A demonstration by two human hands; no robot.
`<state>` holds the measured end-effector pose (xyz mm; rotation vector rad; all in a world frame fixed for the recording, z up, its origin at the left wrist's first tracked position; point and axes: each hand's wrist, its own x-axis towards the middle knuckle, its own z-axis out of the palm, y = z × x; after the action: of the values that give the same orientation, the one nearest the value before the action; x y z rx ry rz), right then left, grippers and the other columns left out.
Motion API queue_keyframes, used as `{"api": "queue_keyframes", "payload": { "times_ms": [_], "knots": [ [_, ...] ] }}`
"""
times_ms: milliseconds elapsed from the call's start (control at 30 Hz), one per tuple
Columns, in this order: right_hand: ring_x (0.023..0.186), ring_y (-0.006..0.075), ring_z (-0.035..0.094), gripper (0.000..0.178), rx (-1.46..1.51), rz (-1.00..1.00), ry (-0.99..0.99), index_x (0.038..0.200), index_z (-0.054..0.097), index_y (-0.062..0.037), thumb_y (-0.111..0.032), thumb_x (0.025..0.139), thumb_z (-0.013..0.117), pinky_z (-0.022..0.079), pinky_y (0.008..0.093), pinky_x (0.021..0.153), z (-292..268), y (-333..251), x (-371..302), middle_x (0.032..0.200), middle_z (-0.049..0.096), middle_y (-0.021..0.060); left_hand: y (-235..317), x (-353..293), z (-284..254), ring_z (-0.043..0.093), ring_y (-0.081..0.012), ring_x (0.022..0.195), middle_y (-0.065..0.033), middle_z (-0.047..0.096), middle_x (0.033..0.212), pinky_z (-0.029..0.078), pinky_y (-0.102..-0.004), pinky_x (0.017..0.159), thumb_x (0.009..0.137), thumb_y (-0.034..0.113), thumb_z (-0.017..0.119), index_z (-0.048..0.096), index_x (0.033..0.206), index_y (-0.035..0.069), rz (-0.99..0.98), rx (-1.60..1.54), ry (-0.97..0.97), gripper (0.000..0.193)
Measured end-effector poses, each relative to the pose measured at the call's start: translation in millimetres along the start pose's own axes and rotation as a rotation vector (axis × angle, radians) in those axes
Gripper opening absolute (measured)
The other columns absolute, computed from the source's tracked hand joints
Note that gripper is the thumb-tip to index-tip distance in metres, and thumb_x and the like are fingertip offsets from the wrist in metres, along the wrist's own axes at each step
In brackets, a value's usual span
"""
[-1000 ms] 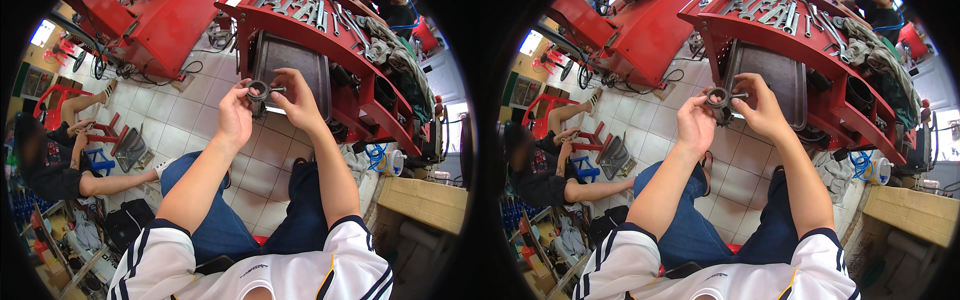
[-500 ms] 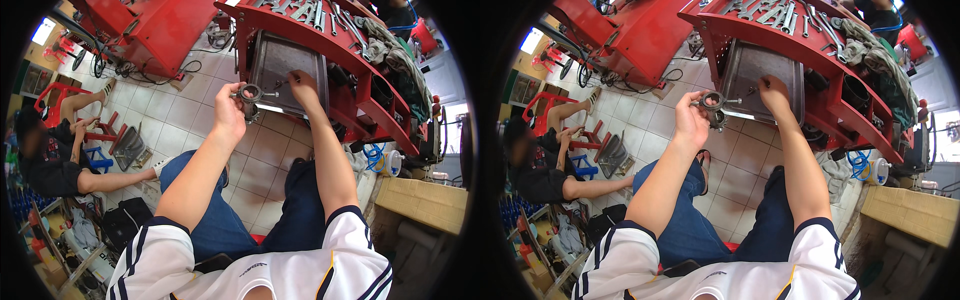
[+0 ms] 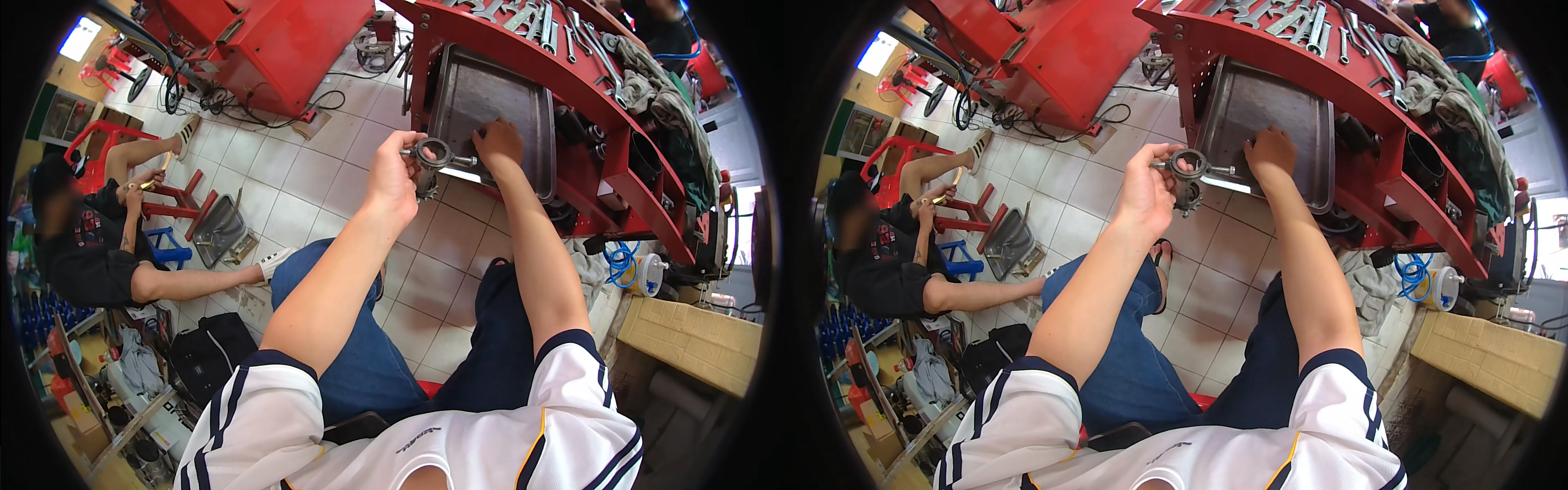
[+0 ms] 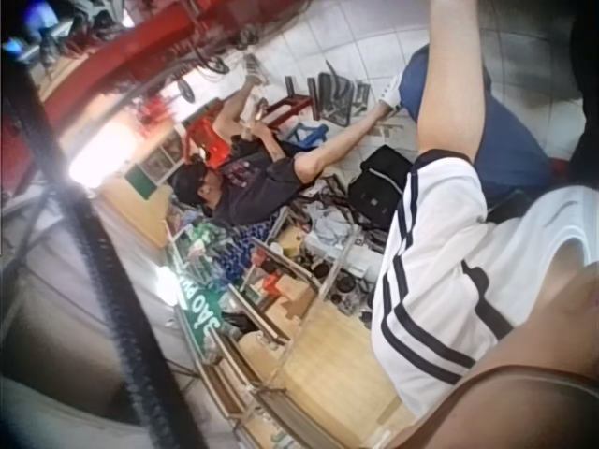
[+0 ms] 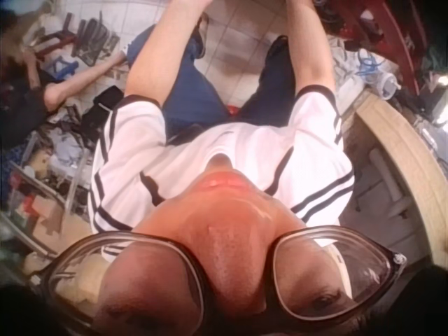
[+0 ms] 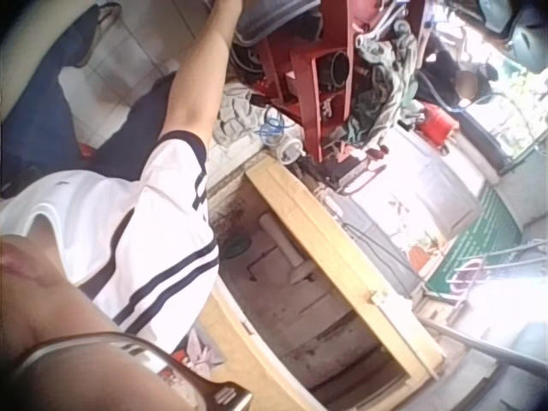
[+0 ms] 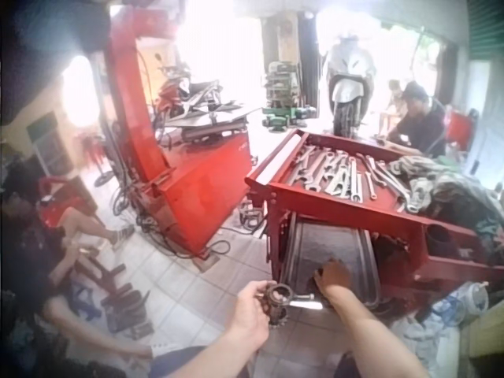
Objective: The person sits on a low stool and assembles small mechanical components, including a cylindrical housing and a ring, using a metal tray to hold parts. They manipulate the parts with their hands, inserting a pin and rotating the assembly to check fit.
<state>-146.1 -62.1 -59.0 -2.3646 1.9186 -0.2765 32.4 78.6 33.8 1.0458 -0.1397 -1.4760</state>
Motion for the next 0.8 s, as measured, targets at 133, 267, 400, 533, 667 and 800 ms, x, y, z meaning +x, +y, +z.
{"api": "queue_keyframes", "payload": {
  "times_ms": [133, 267, 400, 533, 667, 800],
  "knots": [
    [0.114, 0.0301, 0.059, 0.028, -0.001, 0.098, -0.03, 0.096, 0.077, -0.0113, -0.037, 0.087, 0.07, 0.048, 0.047, 0.091, -2.5, -5.1, 1.5, 0.115, 0.067, 0.0084, -0.1, -1.9, 2.4, 0.058, -0.0115, 0.08, -0.0039, 0.068, 0.082, 0.041, -0.0282, 0.078, 0.09, 0.03, 0.057, 0.063, 0.099, 0.01, -0.008, 0.028, -0.029, 0.023],
    [0.118, 0.0273, 0.057, 0.033, 0.028, 0.318, -0.124, 0.1, 0.076, -0.0126, -0.042, 0.086, 0.07, 0.042, 0.0511, 0.097, -6.6, -16.1, 5.2, 0.119, 0.066, 0.0063, -3.0, -5.2, 5.6, 0.062, -0.0161, 0.087, -0.0069, 0.07, 0.09, 0.046, -0.0336, 0.084, 0.089, 0.028, 0.057, 0.061, 0.102, 0.008, -0.043, 0.011, -0.045, 0.025],
    [0.121, 0.0249, 0.055, 0.036, -0.006, 0.36, -0.086, 0.106, 0.074, -0.0144, -0.043, 0.086, 0.068, 0.037, 0.0534, 0.101, 1.7, -17.9, 6.8, 0.122, 0.065, 0.0043, -7.1, -7.1, 9.7, 0.06, -0.0151, 0.088, -0.0061, 0.07, 0.087, 0.041, -0.0343, 0.087, 0.09, 0.031, 0.059, 0.062, 0.097, 0.01, -0.072, 0.047, -0.036, 0.022],
    [0.124, 0.0237, 0.053, 0.034, -0.03, 0.373, -0.086, 0.107, 0.074, -0.0151, -0.041, 0.085, 0.068, 0.035, 0.0522, 0.102, 8.4, -18.7, 10.9, 0.125, 0.063, 0.0042, -12.1, -2.6, 6.9, 0.062, -0.0171, 0.09, -0.0066, 0.068, 0.088, 0.044, -0.0385, 0.087, 0.089, 0.03, 0.062, 0.061, 0.098, 0.01, -0.096, 0.122, -0.081, 0.022],
    [0.109, 0.0273, 0.064, 0.037, 0.184, 0.327, -0.065, 0.106, 0.075, -0.0098, -0.037, 0.083, 0.07, 0.045, 0.0458, 0.095, 0.6, -10.6, 3.8, 0.112, 0.071, 0.0064, -6.3, -4.7, 7.1, 0.063, -0.0171, 0.088, -0.0055, 0.067, 0.087, 0.046, -0.0381, 0.084, 0.09, 0.027, 0.063, 0.061, 0.099, 0.01, -0.156, 0.118, -0.163, 0.019],
    [0.087, 0.0271, 0.071, 0.04, 0.731, 0.105, -0.046, 0.104, 0.075, -0.002, -0.034, 0.08, 0.073, 0.054, 0.0363, 0.08, -30.1, 18.3, 7.5, 0.092, 0.076, 0.0107, -1.7, -1.0, 3.8, 0.063, -0.0125, 0.086, -0.0024, 0.069, 0.085, 0.043, -0.0348, 0.078, 0.091, 0.026, 0.066, 0.062, 0.102, 0.01, -0.166, 0.262, -0.187, 0.02]
  ]
}}
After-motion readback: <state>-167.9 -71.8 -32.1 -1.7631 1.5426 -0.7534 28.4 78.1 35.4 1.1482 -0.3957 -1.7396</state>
